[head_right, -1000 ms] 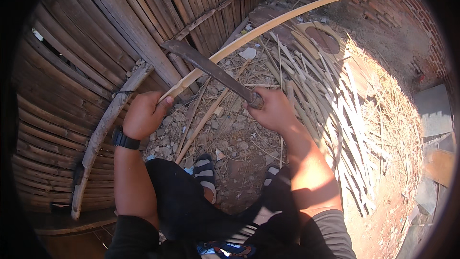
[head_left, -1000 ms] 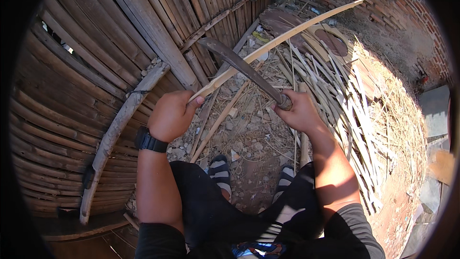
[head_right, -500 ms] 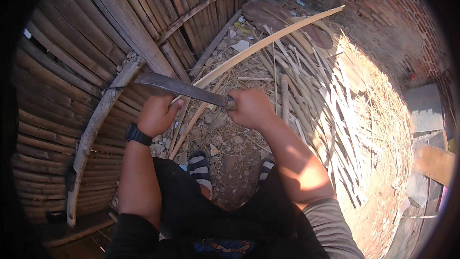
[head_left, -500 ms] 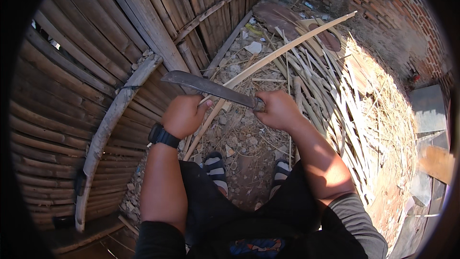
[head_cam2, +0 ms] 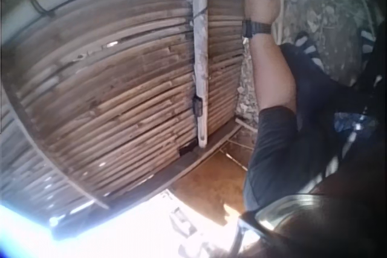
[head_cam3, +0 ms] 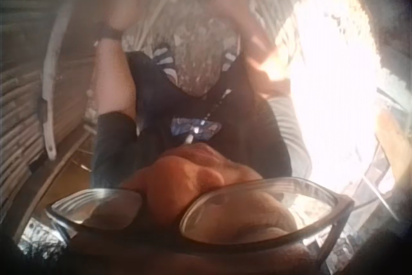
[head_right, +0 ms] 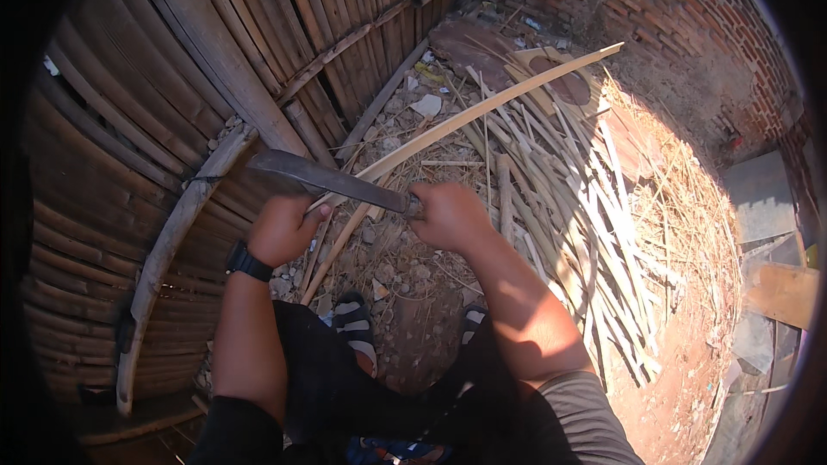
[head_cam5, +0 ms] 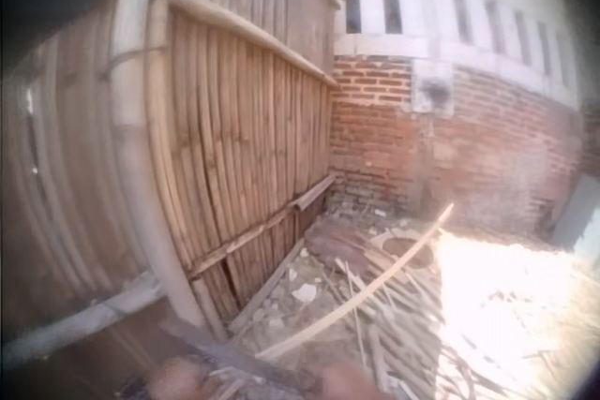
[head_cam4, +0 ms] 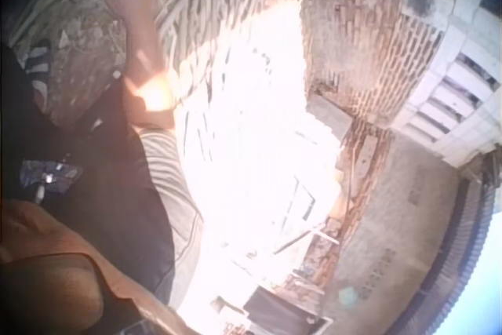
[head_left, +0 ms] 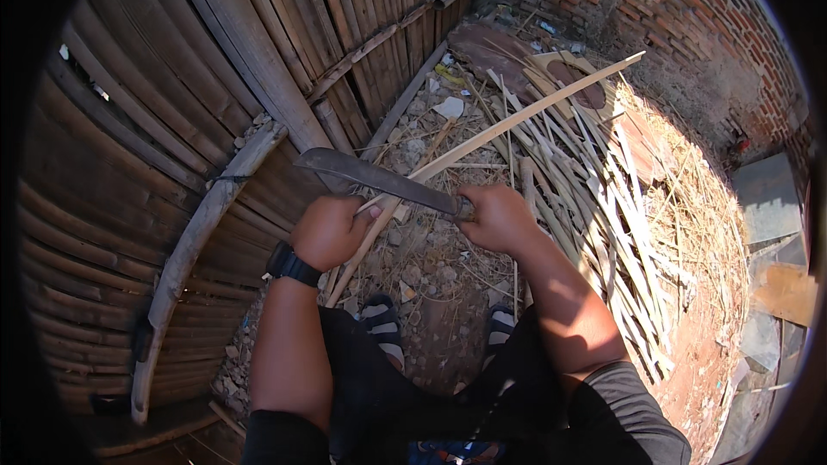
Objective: The person sits on the ground and uses a curved knife to split a long bamboo pole into thin strips. They hold the bamboo with one hand and repeatedly strike it with the knife to separate the material, occasionally adjusting the bamboo's position.
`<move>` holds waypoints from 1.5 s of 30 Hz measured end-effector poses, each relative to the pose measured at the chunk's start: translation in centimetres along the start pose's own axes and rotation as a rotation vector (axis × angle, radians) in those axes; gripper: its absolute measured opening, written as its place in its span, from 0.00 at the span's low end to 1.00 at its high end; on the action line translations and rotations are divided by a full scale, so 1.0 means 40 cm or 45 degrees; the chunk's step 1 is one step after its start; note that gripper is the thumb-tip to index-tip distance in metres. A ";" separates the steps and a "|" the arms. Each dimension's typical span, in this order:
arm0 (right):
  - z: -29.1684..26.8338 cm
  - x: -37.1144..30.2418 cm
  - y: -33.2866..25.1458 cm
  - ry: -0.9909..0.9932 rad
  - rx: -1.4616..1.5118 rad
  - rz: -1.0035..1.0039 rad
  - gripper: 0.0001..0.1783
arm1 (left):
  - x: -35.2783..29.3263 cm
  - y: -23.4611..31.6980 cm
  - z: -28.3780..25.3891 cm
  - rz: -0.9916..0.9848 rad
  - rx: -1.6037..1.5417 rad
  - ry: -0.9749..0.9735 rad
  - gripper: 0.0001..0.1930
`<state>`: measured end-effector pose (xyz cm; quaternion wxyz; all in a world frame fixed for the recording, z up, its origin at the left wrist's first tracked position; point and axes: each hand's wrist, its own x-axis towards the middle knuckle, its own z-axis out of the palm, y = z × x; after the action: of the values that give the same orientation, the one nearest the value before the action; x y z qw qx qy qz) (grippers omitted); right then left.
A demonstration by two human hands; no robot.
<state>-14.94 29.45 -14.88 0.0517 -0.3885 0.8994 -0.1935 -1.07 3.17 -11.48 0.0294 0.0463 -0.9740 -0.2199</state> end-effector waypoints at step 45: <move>-0.009 0.025 0.192 0.131 0.344 0.164 0.15 | 0.001 0.016 -0.010 0.019 -0.344 -0.189 0.24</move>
<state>-20.91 33.63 -17.46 0.0697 -0.3092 0.8897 -0.3287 -1.13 3.55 -10.84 -0.0350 0.0185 -0.9354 -0.3514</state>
